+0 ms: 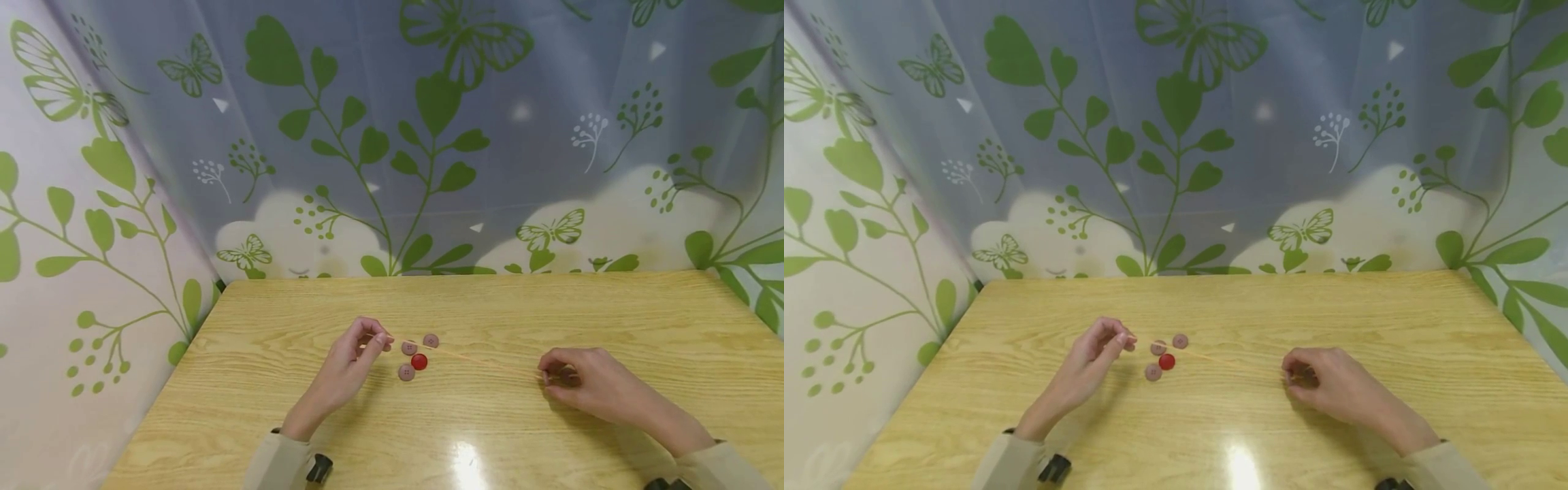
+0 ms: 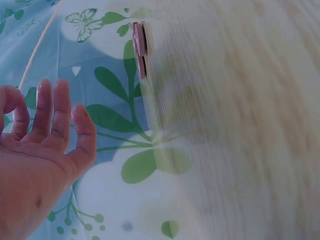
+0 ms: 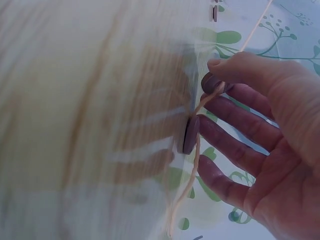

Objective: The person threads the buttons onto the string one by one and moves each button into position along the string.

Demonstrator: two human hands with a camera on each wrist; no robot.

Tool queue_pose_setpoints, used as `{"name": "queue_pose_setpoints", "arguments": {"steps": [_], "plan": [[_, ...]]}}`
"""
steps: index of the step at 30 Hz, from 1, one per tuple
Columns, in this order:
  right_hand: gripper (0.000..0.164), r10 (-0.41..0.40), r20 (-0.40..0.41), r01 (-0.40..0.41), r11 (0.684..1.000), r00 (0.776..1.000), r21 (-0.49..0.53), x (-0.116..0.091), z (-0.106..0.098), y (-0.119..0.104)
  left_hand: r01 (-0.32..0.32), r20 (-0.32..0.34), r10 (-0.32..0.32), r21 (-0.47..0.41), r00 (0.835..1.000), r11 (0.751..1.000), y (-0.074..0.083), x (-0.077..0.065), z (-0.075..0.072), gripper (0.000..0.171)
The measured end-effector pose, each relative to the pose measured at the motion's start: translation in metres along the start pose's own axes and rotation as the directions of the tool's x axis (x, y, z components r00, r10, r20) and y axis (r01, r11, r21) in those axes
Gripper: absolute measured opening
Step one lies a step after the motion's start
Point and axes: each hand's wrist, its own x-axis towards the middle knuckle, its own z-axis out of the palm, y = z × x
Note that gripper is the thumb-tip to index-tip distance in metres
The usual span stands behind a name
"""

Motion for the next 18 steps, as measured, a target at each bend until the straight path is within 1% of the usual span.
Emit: {"name": "queue_pose_setpoints", "arguments": {"steps": [6,12,18], "plan": [[0.024,-0.02,-0.017,0.02,0.999,1.0,-0.03,-0.0021,-0.0005,0.0026,-0.01,-0.027,0.01,-0.003,1.0,1.0,-0.0017,-0.001,-0.002,0.018],[0.023,-0.011,-0.003,0.011,0.999,1.0,-0.036,-0.0024,-0.0001,0.0036,-0.003,-0.02,0.002,-0.009,1.0,1.0,-0.0036,-0.0015,-0.0033,0.017],[0.023,-0.006,0.007,0.007,0.998,1.0,-0.07,-0.0008,0.0001,0.0022,-0.014,-0.018,0.014,-0.013,1.0,1.0,-0.0025,-0.0015,-0.0023,0.014]]}}
